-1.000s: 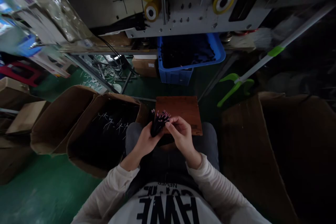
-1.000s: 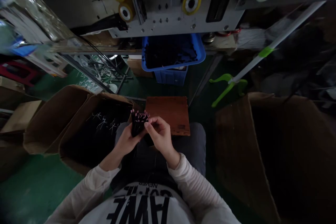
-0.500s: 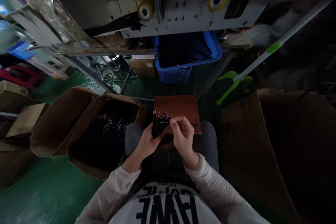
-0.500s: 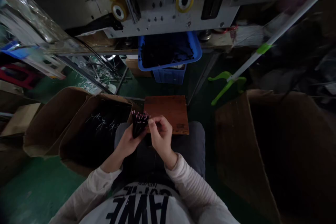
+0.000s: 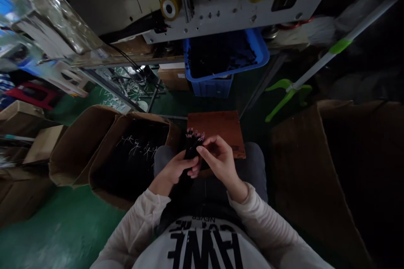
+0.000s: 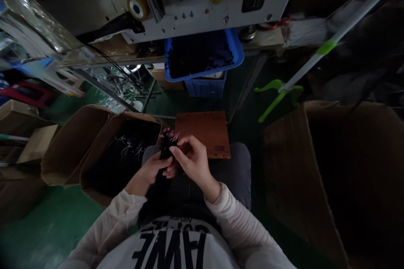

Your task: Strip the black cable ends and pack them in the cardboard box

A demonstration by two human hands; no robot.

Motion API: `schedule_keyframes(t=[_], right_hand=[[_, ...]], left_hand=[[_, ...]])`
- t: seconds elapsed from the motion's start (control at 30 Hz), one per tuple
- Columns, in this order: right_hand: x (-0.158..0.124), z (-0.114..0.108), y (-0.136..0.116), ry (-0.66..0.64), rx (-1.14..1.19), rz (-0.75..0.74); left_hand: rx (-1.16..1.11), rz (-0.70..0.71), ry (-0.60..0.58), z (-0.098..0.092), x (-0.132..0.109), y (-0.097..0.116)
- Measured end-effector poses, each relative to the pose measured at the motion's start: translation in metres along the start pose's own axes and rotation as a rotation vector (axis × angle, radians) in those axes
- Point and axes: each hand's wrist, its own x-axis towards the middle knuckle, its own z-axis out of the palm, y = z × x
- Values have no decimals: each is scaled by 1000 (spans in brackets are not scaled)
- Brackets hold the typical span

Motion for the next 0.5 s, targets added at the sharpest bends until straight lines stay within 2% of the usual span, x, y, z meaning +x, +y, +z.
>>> schedule_keyframes(t=[0.27,0.5], right_hand=[[7,6,-7,-37,113,119],[6,5,-4,-64,195,171]], left_hand=[[-254,-88,-137,0,1,-2],[-274,-76,-151,-1,1,-4]])
